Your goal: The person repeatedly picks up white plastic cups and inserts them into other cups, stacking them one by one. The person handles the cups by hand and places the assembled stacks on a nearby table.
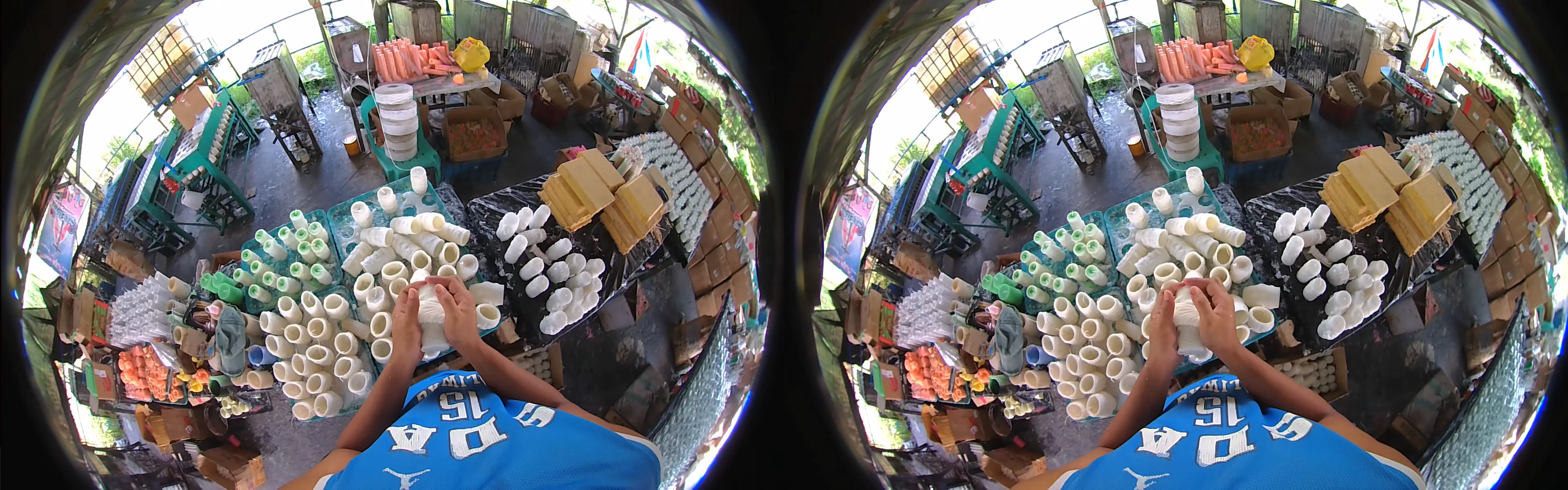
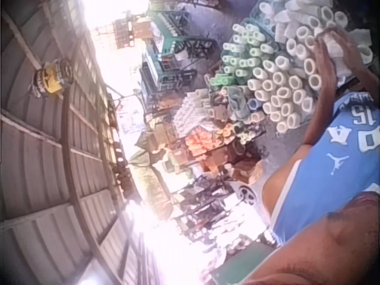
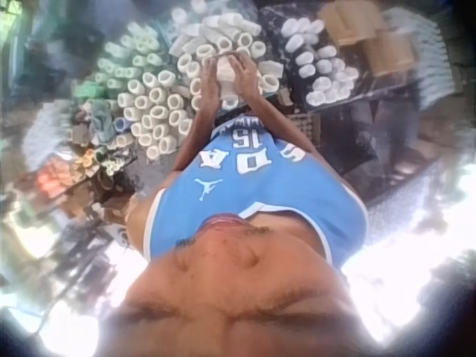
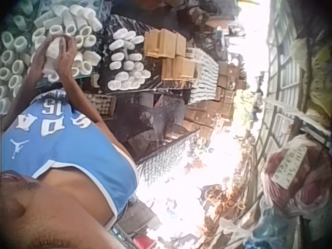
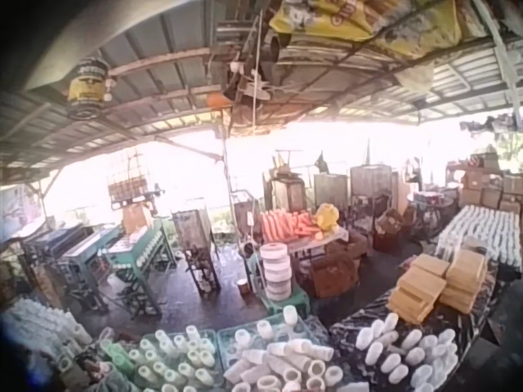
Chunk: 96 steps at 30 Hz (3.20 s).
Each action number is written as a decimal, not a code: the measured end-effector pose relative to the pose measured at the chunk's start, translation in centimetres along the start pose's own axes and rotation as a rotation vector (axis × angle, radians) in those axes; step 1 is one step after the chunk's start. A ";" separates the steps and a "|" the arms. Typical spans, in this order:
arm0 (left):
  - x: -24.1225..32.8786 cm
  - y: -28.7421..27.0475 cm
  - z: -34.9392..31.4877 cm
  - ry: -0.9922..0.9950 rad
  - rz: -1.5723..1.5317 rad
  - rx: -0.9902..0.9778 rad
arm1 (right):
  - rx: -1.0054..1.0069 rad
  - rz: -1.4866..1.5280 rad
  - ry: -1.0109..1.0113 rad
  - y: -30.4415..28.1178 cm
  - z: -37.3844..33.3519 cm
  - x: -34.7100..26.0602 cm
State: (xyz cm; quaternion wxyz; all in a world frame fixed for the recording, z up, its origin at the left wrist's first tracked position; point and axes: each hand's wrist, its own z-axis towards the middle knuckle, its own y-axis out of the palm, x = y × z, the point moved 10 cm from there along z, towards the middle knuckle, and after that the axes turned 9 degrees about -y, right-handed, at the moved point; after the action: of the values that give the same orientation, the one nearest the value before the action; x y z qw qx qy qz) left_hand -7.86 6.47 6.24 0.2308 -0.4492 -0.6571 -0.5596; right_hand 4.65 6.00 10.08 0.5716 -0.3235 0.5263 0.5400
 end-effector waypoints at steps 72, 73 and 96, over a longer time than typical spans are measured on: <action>-5.3 -7.2 5.0 -0.254 0.109 0.269 | -0.113 -0.473 -0.074 -0.3 -0.7 0.7; -5.7 -8.2 5.3 -0.252 0.077 0.306 | -0.140 -0.495 -0.092 0.3 -1.0 0.0; -6.4 2.0 0.2 -0.174 -0.216 -0.144 | 0.235 -0.119 0.163 -6.4 2.0 7.2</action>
State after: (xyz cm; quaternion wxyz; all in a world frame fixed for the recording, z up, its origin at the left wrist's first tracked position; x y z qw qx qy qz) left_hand -3.00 4.48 2.08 0.0787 -0.4379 -0.6774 -0.5857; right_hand 10.32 8.53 2.45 0.5920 -0.3278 0.6104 0.4117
